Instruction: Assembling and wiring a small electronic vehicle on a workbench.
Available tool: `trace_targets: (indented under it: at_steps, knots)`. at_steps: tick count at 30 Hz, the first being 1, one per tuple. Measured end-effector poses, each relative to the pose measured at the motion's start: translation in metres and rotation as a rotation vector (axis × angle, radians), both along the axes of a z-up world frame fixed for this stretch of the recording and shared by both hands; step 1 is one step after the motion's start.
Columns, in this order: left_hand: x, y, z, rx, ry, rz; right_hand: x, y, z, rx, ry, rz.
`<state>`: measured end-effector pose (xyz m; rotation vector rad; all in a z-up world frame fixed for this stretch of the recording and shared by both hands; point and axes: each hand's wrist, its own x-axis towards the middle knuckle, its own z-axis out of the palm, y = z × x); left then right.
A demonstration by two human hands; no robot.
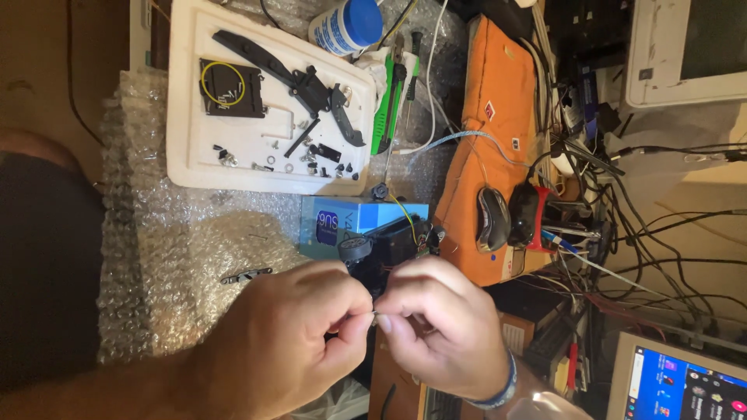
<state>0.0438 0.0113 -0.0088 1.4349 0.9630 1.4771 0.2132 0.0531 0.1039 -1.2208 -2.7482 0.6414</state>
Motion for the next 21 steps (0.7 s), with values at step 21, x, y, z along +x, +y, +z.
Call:
trace_targets:
  at_steps: [21]
  knots:
    - [0.003, -0.006, 0.006, -0.292, -0.182, -0.064, 0.019, -0.011, 0.001, 0.330, -0.110, 0.294]
